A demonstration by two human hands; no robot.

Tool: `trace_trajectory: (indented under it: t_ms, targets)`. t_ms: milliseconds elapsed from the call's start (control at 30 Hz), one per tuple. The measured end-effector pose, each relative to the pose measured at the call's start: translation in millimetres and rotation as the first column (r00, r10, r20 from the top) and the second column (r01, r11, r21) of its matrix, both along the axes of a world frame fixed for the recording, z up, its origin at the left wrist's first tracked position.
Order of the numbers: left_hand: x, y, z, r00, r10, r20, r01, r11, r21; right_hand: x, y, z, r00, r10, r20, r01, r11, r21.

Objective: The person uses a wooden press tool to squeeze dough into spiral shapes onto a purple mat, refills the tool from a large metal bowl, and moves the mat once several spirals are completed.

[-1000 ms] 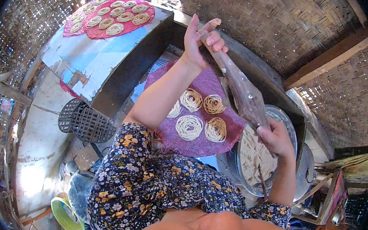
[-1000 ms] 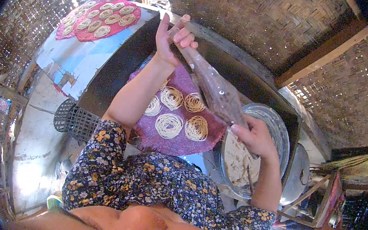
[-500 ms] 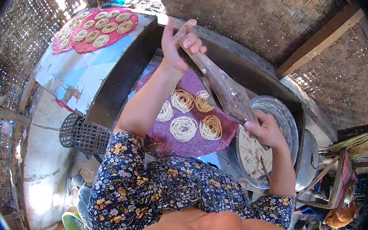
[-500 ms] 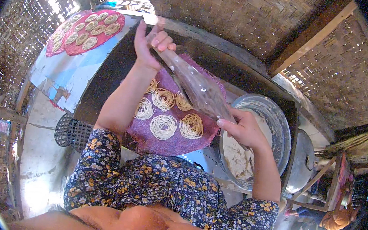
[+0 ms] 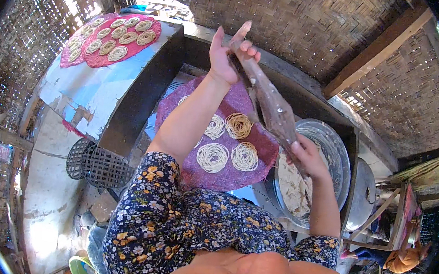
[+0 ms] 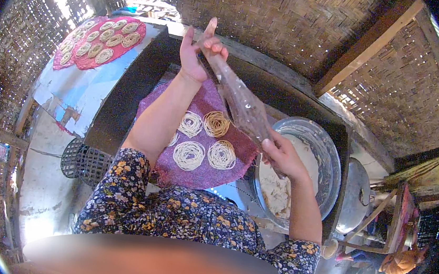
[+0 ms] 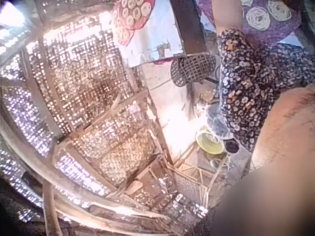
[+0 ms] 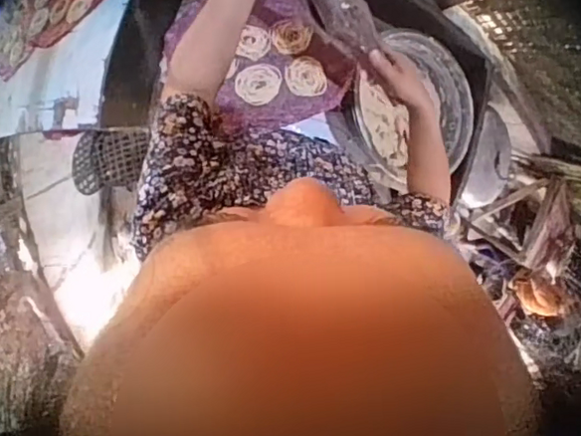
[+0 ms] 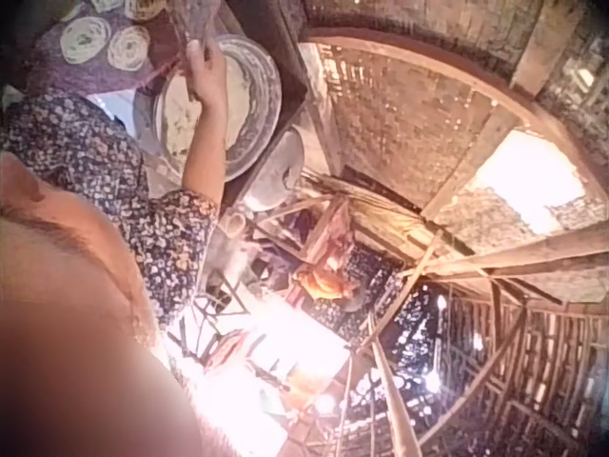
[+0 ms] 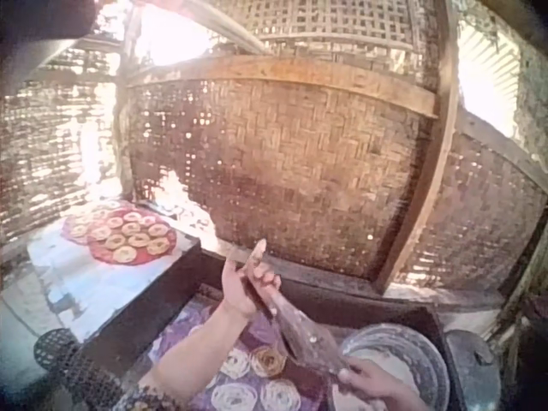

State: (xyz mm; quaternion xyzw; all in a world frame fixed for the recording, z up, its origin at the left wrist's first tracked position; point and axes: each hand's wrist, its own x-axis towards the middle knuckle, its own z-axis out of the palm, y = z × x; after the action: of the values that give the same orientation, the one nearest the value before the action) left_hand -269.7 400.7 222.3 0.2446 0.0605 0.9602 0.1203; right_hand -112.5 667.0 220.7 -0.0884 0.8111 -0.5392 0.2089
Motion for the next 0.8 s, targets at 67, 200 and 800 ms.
trace_trajectory:
  t_ms: [67,200,800]
  targets:
    - [-1,3,17,0.988,-0.101,-0.115,0.106,0.994,0.036,6,4,17,1.0,0.027,0.014,-0.026,0.998,-0.057]
    - [-8,17,14,0.979,-0.153,-0.134,0.159,0.987,0.032,12,18,28,0.996,0.016,0.084,-0.013,0.999,-0.035]
    - [-10,35,-8,0.993,-0.119,0.017,0.118,0.992,0.037,19,11,47,0.975,-0.148,-0.166,0.195,0.929,0.314]
